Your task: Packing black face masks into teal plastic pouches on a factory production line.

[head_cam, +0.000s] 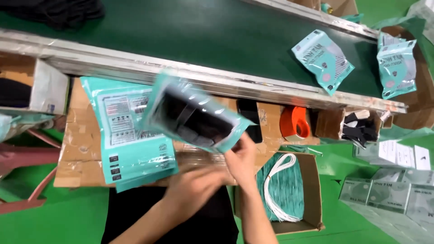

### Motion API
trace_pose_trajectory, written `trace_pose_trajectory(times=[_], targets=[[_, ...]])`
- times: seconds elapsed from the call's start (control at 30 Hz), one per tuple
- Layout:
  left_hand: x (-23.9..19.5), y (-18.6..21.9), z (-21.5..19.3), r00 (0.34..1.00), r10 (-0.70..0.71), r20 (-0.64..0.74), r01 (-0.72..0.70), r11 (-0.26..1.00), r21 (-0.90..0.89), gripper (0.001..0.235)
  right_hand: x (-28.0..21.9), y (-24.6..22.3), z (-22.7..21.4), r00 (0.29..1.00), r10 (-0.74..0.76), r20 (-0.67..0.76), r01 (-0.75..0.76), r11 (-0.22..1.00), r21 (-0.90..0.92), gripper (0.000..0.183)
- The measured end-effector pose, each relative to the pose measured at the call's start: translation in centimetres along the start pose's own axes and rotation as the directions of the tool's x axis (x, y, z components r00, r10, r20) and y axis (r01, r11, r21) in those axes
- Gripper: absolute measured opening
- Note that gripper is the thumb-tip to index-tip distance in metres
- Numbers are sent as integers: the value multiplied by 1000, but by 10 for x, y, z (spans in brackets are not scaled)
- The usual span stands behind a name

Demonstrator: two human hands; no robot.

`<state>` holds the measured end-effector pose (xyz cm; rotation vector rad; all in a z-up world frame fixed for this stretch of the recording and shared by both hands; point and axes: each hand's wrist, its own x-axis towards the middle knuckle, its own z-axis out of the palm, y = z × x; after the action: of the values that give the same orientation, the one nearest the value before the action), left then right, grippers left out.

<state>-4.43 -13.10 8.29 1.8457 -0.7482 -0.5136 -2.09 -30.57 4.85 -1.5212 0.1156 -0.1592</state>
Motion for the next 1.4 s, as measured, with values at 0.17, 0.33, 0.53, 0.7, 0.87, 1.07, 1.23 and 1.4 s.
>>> trace_pose_trajectory(times=[0.17, 0.33, 0.53, 0.7, 0.87, 1.07, 1.23, 1.4], targets=[[4, 57, -78, 745, 478, -466, -182, 818, 546, 33, -26, -27, -20, 931, -329, 158, 363, 797, -482, 26], [4, 32, -61, 727, 343, -595, -238, 938, 250, 22, -12, -45, 4, 814, -581, -5, 507, 715, -482, 31], [0, 23, -46, 670, 76, -738, -190, 979, -72, 15, -14, -13, -24, 961, -138, -239, 197, 949, 246, 17], [-3, 13, -39, 655, 95, -749, -149, 989, -6, 7, -11, -10, -28, 978, -127, -167, 170, 946, 275, 4], [5, 23, -44, 678, 132, -723, -208, 978, -16, 8, -13, -22, -17, 994, -104, 30, 88, 936, 340, 9], [3, 17, -41, 715, 146, -684, -234, 971, -38, 6, -15, -1, -22, 986, -28, 162, -73, 810, 582, 16], [10, 1, -48, 730, 150, -667, -182, 983, 21, 14, -2, 1, -8, 984, 135, 116, -169, 914, 370, 21], [40, -44, -158, 538, 508, -672, -276, 860, 429, 30, 49, -50, -34, 722, -666, -186, 548, 715, -435, 14]])
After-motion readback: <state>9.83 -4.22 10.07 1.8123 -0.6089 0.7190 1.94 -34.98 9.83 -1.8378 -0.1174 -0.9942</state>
